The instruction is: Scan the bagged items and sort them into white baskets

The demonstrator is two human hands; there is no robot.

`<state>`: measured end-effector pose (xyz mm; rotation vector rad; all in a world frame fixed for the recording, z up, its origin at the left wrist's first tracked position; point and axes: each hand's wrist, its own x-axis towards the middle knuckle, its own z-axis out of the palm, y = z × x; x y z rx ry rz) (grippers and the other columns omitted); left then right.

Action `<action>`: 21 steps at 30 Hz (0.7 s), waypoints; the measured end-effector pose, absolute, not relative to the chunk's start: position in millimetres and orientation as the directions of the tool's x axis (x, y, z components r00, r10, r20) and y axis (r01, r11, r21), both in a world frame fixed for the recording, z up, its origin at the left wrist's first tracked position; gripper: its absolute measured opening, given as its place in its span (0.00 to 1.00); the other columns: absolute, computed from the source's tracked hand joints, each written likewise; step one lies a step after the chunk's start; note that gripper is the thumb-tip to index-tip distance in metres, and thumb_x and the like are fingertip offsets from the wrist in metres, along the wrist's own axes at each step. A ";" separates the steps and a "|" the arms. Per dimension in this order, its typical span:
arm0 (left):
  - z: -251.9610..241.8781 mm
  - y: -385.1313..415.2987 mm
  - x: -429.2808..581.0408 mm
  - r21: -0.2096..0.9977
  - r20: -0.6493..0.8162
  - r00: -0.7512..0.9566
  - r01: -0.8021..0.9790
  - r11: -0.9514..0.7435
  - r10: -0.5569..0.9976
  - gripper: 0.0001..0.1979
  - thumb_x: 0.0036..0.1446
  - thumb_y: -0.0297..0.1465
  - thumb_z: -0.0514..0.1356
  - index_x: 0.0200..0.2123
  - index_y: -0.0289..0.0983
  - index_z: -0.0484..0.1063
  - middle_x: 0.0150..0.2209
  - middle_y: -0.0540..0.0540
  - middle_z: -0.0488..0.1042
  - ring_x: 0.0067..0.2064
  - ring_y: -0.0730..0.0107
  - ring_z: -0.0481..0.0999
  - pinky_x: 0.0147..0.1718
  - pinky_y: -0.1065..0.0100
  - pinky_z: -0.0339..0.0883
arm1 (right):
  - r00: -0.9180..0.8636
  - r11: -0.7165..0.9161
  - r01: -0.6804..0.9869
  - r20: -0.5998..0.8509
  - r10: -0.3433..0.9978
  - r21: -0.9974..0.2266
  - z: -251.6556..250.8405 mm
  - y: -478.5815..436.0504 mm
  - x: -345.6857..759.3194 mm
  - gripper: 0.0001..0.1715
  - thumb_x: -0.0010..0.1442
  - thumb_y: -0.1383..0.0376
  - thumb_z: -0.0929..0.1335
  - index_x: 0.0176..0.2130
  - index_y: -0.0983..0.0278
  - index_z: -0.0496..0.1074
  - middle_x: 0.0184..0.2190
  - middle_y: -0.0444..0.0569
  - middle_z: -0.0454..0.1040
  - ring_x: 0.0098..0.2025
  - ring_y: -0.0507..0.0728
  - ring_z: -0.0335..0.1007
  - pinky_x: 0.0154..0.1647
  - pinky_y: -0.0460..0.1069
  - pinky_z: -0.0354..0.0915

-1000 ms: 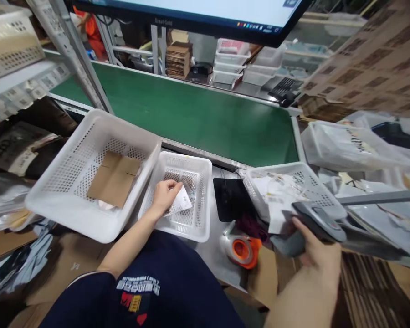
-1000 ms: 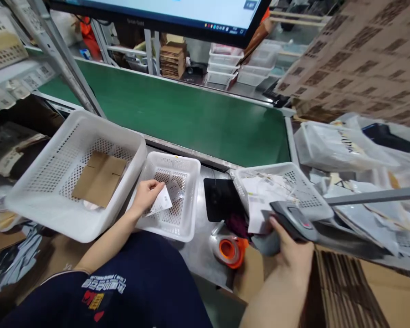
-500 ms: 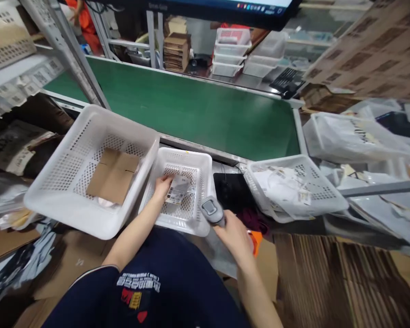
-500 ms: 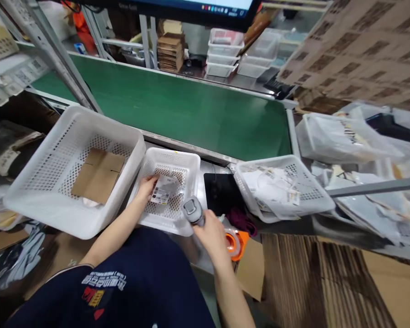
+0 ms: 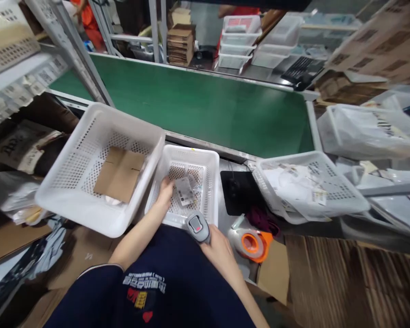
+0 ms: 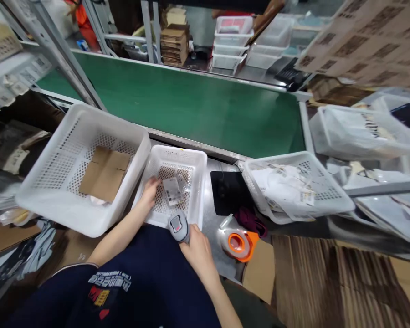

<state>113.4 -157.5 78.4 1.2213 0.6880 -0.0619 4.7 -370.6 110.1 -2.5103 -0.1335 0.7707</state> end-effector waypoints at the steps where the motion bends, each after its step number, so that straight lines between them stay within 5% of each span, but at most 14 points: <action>1: 94.3 -152.8 99.4 0.859 -0.477 0.834 0.376 0.348 0.277 0.11 0.61 0.26 0.61 0.48 0.33 0.73 0.56 0.32 0.76 0.55 0.58 0.78 0.55 0.61 0.71 | 0.831 -0.856 -0.072 -0.505 0.233 -0.513 105.7 -375.6 0.7 0.11 0.62 0.64 0.63 0.43 0.66 0.69 0.45 0.57 0.75 0.47 0.63 0.76 0.46 0.53 0.62; 4: 145.8 -117.4 63.4 0.976 -0.185 0.979 0.173 0.131 0.090 0.15 0.62 0.35 0.67 0.51 0.36 0.78 0.55 0.37 0.78 0.53 0.57 0.80 0.55 0.59 0.72 | 0.842 -0.772 -0.177 -0.500 0.203 -0.611 86.9 -390.4 -9.6 0.24 0.57 0.53 0.62 0.46 0.66 0.71 0.48 0.59 0.77 0.51 0.66 0.77 0.50 0.56 0.67; 6: 169.9 -75.9 55.3 0.977 0.053 0.981 -0.012 -0.213 0.188 0.15 0.66 0.40 0.64 0.50 0.36 0.79 0.53 0.38 0.79 0.56 0.55 0.79 0.58 0.57 0.71 | 0.850 -0.703 -0.250 -0.499 0.170 -0.665 74.6 -397.9 -13.0 0.31 0.54 0.46 0.63 0.47 0.65 0.72 0.48 0.59 0.78 0.52 0.69 0.77 0.52 0.59 0.69; 8: 177.5 -26.9 59.9 0.801 0.162 0.915 0.096 -0.591 0.369 0.24 0.67 0.40 0.63 0.60 0.33 0.73 0.63 0.32 0.72 0.66 0.47 0.70 0.65 0.50 0.64 | 0.855 -0.668 -0.279 -0.495 0.155 -0.690 67.7 -402.2 -12.5 0.35 0.52 0.40 0.66 0.46 0.64 0.73 0.47 0.59 0.78 0.52 0.71 0.78 0.52 0.60 0.70; 10: 170.5 18.0 68.4 0.506 0.037 0.869 0.410 -0.759 0.494 0.41 0.65 0.40 0.66 0.72 0.25 0.57 0.73 0.22 0.54 0.74 0.34 0.55 0.70 0.41 0.54 | 0.863 -0.651 -0.258 -0.473 0.177 -0.714 67.4 -403.4 -8.2 0.35 0.53 0.39 0.67 0.46 0.63 0.73 0.48 0.59 0.79 0.52 0.71 0.78 0.51 0.61 0.71; 12: 158.5 49.6 72.2 0.292 -0.176 0.813 0.581 -0.760 0.555 0.51 0.62 0.40 0.68 0.75 0.19 0.46 0.71 0.14 0.55 0.72 0.27 0.59 0.67 0.39 0.57 | 0.877 -0.648 -0.201 -0.429 0.215 -0.735 72.0 -402.9 -1.3 0.31 0.54 0.41 0.68 0.46 0.61 0.74 0.48 0.58 0.79 0.51 0.70 0.79 0.49 0.60 0.73; 14: 152.8 66.4 67.2 0.196 -0.237 0.783 0.618 -0.761 0.575 0.50 0.59 0.41 0.69 0.73 0.19 0.51 0.64 0.15 0.66 0.64 0.28 0.69 0.61 0.41 0.64 | 0.900 -0.648 -0.132 -0.365 0.238 -0.750 78.1 -401.7 6.0 0.28 0.54 0.44 0.68 0.45 0.61 0.74 0.46 0.57 0.79 0.47 0.69 0.79 0.46 0.58 0.73; 16: 160.4 73.0 55.1 0.149 -0.098 0.786 0.618 -0.772 0.610 0.40 0.58 0.43 0.68 0.66 0.25 0.64 0.57 0.22 0.73 0.58 0.32 0.74 0.54 0.45 0.68 | 0.924 -0.636 -0.081 -0.297 0.240 -0.768 83.5 -400.2 11.8 0.27 0.54 0.46 0.68 0.44 0.62 0.74 0.45 0.56 0.79 0.45 0.67 0.80 0.43 0.55 0.74; 19: 197.5 72.1 33.6 0.360 0.083 0.826 0.497 -0.790 0.557 0.19 0.60 0.46 0.63 0.40 0.34 0.78 0.36 0.39 0.77 0.41 0.49 0.77 0.40 0.57 0.69 | 0.942 -0.600 -0.043 -0.233 0.243 -0.799 87.6 -398.2 14.6 0.25 0.55 0.47 0.67 0.43 0.62 0.75 0.43 0.56 0.80 0.44 0.67 0.81 0.41 0.54 0.75; 21: 230.4 62.7 23.6 0.577 0.205 0.840 0.311 -0.755 0.503 0.19 0.59 0.48 0.64 0.31 0.36 0.76 0.27 0.47 0.72 0.31 0.63 0.72 0.33 0.65 0.65 | 0.949 -0.569 -0.037 -0.207 0.236 -0.821 86.3 -398.2 12.8 0.23 0.57 0.48 0.67 0.44 0.61 0.75 0.44 0.55 0.80 0.45 0.67 0.81 0.42 0.55 0.75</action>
